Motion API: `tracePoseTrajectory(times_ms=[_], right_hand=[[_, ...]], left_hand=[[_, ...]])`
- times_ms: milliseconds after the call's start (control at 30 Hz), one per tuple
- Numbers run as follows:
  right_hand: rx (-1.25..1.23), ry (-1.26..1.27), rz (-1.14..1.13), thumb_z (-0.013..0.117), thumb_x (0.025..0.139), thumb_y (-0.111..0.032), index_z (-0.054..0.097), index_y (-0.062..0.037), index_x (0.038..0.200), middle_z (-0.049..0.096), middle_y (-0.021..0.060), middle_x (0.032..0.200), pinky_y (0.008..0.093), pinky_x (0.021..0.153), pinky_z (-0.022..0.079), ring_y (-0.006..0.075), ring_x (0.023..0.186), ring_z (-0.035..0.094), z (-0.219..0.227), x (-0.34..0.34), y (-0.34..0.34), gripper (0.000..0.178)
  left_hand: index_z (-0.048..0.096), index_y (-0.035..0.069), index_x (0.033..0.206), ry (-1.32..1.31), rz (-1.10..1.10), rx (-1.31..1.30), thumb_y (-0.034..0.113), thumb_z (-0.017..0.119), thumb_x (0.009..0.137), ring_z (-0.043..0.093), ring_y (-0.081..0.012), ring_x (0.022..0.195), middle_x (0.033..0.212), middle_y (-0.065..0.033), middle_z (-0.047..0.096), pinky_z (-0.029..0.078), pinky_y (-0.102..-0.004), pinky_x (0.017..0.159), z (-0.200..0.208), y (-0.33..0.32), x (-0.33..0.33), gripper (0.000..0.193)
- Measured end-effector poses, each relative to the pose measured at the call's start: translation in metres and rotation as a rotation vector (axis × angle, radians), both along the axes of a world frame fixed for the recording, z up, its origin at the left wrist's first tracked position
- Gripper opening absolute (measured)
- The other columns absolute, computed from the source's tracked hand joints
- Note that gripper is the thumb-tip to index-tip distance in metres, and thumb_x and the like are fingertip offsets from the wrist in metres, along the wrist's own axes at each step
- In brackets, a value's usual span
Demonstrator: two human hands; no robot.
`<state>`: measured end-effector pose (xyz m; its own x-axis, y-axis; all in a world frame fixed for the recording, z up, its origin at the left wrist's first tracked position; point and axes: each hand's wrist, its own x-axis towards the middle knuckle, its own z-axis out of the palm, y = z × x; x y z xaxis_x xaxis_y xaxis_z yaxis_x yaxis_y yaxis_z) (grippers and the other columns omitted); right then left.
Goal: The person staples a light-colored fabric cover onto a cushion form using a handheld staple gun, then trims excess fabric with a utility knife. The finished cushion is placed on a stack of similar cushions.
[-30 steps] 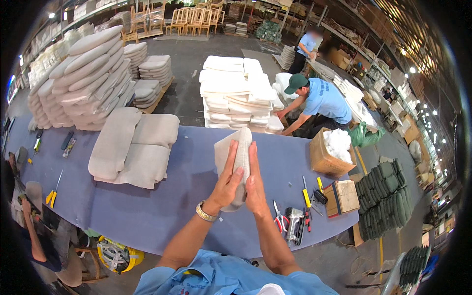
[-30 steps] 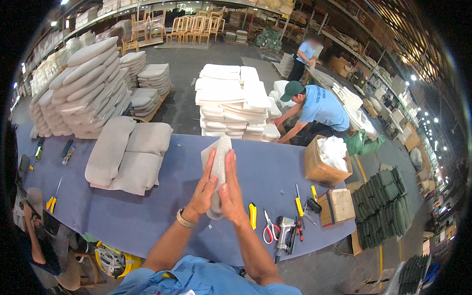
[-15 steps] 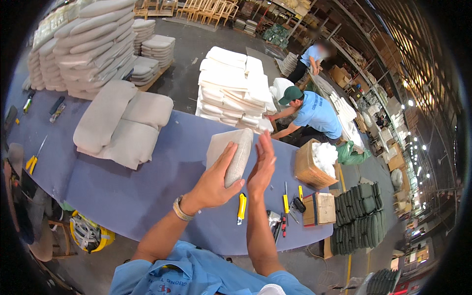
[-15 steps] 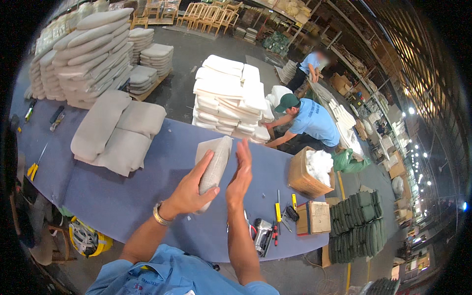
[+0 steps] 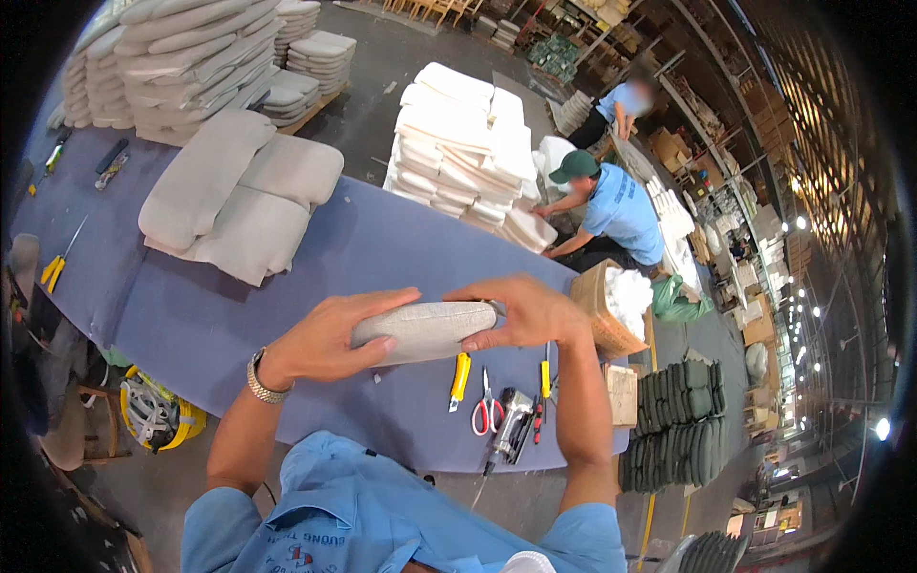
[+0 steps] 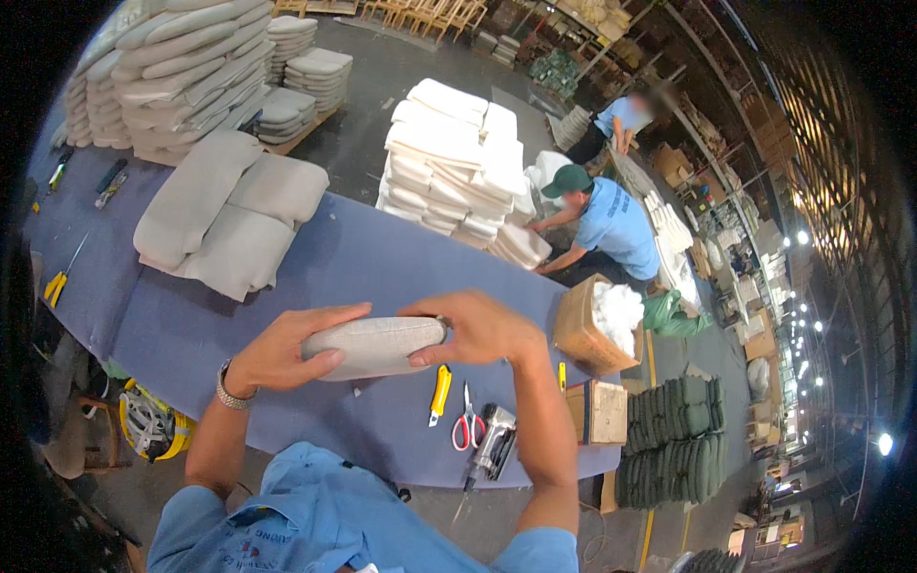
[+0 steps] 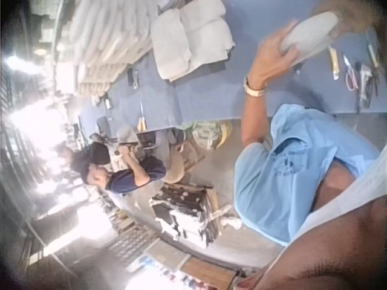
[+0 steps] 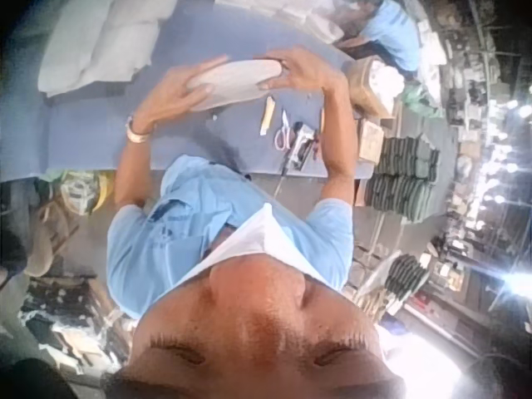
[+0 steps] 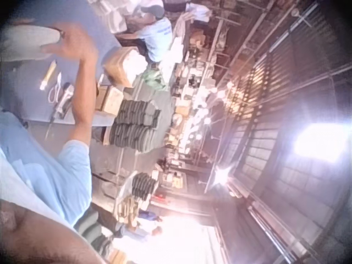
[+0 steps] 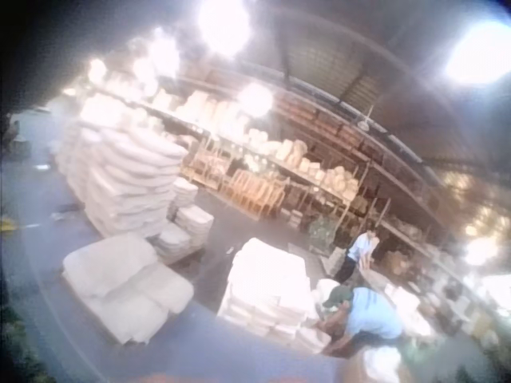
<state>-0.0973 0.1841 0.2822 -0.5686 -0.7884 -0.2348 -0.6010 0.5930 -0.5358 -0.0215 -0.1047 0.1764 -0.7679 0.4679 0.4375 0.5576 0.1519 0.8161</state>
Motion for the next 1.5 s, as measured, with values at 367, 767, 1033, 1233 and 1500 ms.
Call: tracePoseTrajectory(times_ms=[367, 767, 1033, 1233, 1500], right_hand=[[0.064, 0.139, 0.032, 0.082, 0.083, -0.035, 0.056, -0.0132, 0.147, 0.068, 0.0176, 0.130, 0.0459, 0.098, 0.050, 0.0392, 0.117, 0.063, -0.003, 0.011, -0.008, 0.072], [-0.463, 0.340, -0.232, 0.076, 0.089, -0.030, 0.070, -0.0049, 0.125, 0.074, 0.0169, 0.108, 0.0375, 0.085, 0.054, 0.0320, 0.096, 0.072, -0.044, 0.000, 0.020, 0.044], [-0.685, 0.197, -0.717, 0.059, 0.104, -0.033, 0.078, 0.0005, 0.089, 0.076, 0.0115, 0.090, 0.0326, 0.074, 0.052, 0.0144, 0.080, 0.066, -0.080, -0.052, 0.040, 0.041], [-0.638, 0.555, -0.718, 0.047, 0.110, -0.039, 0.077, 0.0012, 0.091, 0.076, 0.0123, 0.106, 0.0326, 0.083, 0.049, 0.0178, 0.089, 0.066, -0.068, -0.060, 0.041, 0.054], [-0.637, 0.772, -0.548, 0.044, 0.109, -0.037, 0.076, -0.0020, 0.082, 0.075, 0.0100, 0.084, 0.0395, 0.090, 0.045, 0.0239, 0.081, 0.068, -0.067, -0.037, 0.027, 0.055]], left_hand=[[0.074, 0.007, 0.108, 0.196, 0.313, -0.355, 0.055, 0.067, 0.092, 0.071, -0.0348, 0.077, 0.092, -0.0121, 0.075, 0.055, -0.0414, 0.063, 0.021, 0.039, -0.006, 0.051], [0.073, 0.000, 0.111, 0.178, 0.493, -0.072, 0.044, 0.073, 0.092, 0.074, -0.0341, 0.087, 0.099, -0.0173, 0.076, 0.059, -0.0399, 0.074, 0.014, 0.078, -0.017, 0.048], [0.063, -0.001, 0.129, 0.135, 0.432, 0.171, 0.034, 0.080, 0.086, 0.073, -0.0368, 0.096, 0.114, -0.0226, 0.072, 0.059, -0.0418, 0.083, -0.012, 0.117, -0.040, 0.058], [0.059, -0.001, 0.134, 0.069, 0.446, 0.303, 0.025, 0.085, 0.083, 0.073, -0.0350, 0.106, 0.121, -0.0230, 0.071, 0.059, -0.0398, 0.088, -0.033, 0.146, -0.049, 0.062], [0.057, 0.001, 0.135, 0.179, 0.493, 0.313, 0.023, 0.088, 0.079, 0.073, -0.0348, 0.105, 0.123, -0.0208, 0.070, 0.059, -0.0396, 0.088, -0.081, 0.154, -0.035, 0.068]])
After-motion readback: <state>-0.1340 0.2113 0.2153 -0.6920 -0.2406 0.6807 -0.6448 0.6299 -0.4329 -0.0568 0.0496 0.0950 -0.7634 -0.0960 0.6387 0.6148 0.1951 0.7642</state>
